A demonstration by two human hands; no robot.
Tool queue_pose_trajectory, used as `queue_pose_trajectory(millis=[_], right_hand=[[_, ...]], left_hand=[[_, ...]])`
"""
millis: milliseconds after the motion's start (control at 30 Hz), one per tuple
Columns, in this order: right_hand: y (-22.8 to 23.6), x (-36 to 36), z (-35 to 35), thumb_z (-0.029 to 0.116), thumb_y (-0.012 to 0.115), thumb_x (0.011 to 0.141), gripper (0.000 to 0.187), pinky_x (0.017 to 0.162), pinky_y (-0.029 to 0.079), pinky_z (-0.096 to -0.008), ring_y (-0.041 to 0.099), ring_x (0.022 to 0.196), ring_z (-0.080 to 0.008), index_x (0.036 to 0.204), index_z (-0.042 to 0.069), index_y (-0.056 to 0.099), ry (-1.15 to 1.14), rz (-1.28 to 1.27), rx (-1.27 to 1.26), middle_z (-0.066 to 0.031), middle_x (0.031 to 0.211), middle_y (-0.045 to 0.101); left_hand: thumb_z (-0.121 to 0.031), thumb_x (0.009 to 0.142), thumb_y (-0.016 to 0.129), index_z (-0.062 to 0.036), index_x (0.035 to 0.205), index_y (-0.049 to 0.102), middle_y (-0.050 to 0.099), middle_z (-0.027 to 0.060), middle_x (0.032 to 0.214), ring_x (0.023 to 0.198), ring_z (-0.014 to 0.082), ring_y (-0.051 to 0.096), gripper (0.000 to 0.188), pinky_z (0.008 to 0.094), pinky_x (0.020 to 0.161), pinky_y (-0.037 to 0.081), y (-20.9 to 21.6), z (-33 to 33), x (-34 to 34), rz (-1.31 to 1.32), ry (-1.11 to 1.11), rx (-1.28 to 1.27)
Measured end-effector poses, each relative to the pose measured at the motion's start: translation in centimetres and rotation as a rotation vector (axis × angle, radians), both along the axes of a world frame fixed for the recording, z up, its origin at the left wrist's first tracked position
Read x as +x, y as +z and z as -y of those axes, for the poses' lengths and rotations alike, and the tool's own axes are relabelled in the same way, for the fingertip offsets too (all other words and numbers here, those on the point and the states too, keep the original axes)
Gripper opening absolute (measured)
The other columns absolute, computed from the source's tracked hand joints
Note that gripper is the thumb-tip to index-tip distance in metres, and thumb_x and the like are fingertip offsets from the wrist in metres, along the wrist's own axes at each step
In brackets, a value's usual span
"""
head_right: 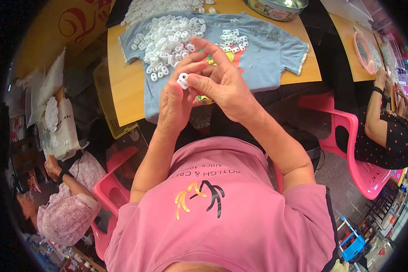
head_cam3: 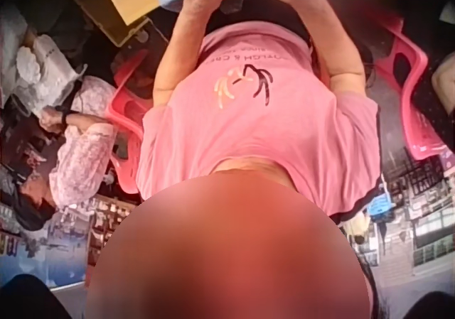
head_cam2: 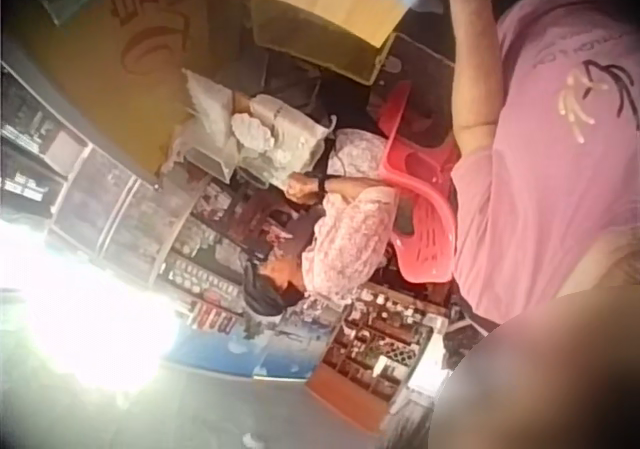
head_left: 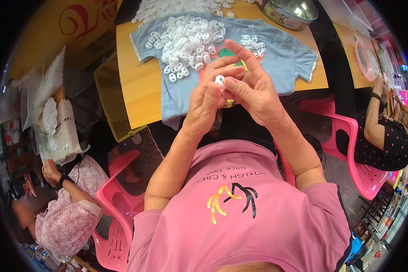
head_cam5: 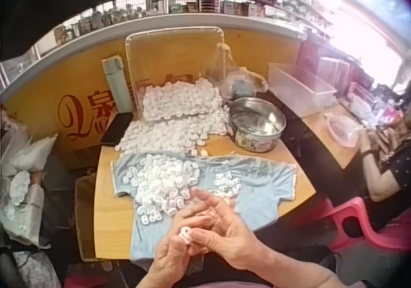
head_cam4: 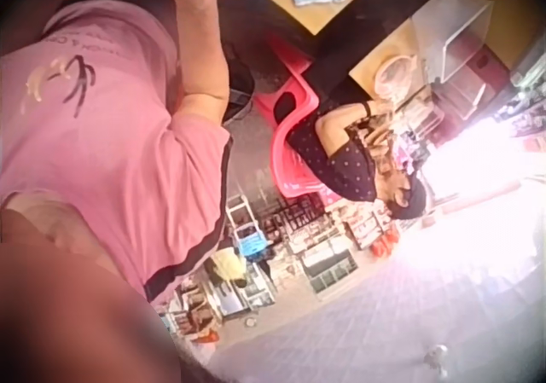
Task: Attaching white plastic rings to colorful fabric garment accessories at a manual workstation.
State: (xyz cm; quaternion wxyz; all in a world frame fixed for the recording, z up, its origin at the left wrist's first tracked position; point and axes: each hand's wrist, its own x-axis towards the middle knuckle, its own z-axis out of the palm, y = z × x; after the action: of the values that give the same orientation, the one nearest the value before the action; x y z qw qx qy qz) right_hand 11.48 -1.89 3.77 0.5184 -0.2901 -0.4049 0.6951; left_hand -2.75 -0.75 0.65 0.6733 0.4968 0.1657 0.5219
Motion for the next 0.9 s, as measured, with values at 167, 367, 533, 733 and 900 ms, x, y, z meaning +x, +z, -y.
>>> queue_pose_trajectory(millis=[167,367,533,733,900], right_hand=[[0.3,-1.2,0.6,0.005,0.063,0.092,0.074,0.078,0.054,-0.0277,0.062,0.093,-0.0144,0.151,0.008,0.018,-0.027,-0.106,-0.084,-0.0096,0.107,0.061],[-0.2,-2.5,0.8,0.008,0.062,0.094,0.075,0.087,0.051,-0.0290,0.060,0.101,-0.0141,0.152,0.014,0.017,-0.018,-0.171,-0.119,-0.0059,0.113,0.057],[-0.5,-3.6,0.7,0.009,0.062,0.094,0.073,0.090,0.050,-0.0304,0.058,0.105,-0.0148,0.152,0.013,0.018,-0.028,-0.141,-0.069,-0.0068,0.120,0.054],[0.1,-2.8,0.4,0.011,0.059,0.097,0.056,0.085,0.049,-0.0247,0.056,0.100,-0.0097,0.147,0.006,0.033,0.134,0.157,0.022,-0.0045,0.113,0.057],[-1.8,2.2,-1.6,0.008,0.058,0.096,0.023,0.078,0.049,-0.0230,0.057,0.085,-0.0073,0.116,-0.001,0.063,-0.256,0.617,0.187,-0.0008,0.096,0.061]], left_hand=[[-0.044,0.101,0.044,-0.0014,0.112,0.059,0.050,0.0103,0.123,0.114,0.0191,0.050,0.047,0.0313,0.095,0.042,-0.5,0.9,-0.3,0.016,0.040,-0.016],[-0.040,0.100,0.049,-0.0004,0.105,0.062,0.055,0.0108,0.114,0.117,0.0223,0.049,0.042,0.0330,0.096,0.041,-1.2,0.4,-1.3,0.038,0.091,0.062],[-0.034,0.100,0.051,-0.0002,0.106,0.063,0.057,0.0127,0.112,0.119,0.0239,0.049,0.036,0.0352,0.097,0.041,-1.1,0.5,-2.4,0.086,0.084,0.022],[-0.021,0.099,0.053,0.0046,0.117,0.057,0.063,0.0146,0.107,0.099,0.0235,0.062,0.032,0.0363,0.091,0.047,0.5,-0.4,-8.7,-0.060,0.321,0.081],[-0.009,0.095,0.060,0.0034,0.124,0.056,0.060,0.0042,0.089,0.080,0.0101,0.058,0.032,0.0225,0.079,0.048,1.4,-3.0,-16.7,-0.412,0.846,-0.079]])
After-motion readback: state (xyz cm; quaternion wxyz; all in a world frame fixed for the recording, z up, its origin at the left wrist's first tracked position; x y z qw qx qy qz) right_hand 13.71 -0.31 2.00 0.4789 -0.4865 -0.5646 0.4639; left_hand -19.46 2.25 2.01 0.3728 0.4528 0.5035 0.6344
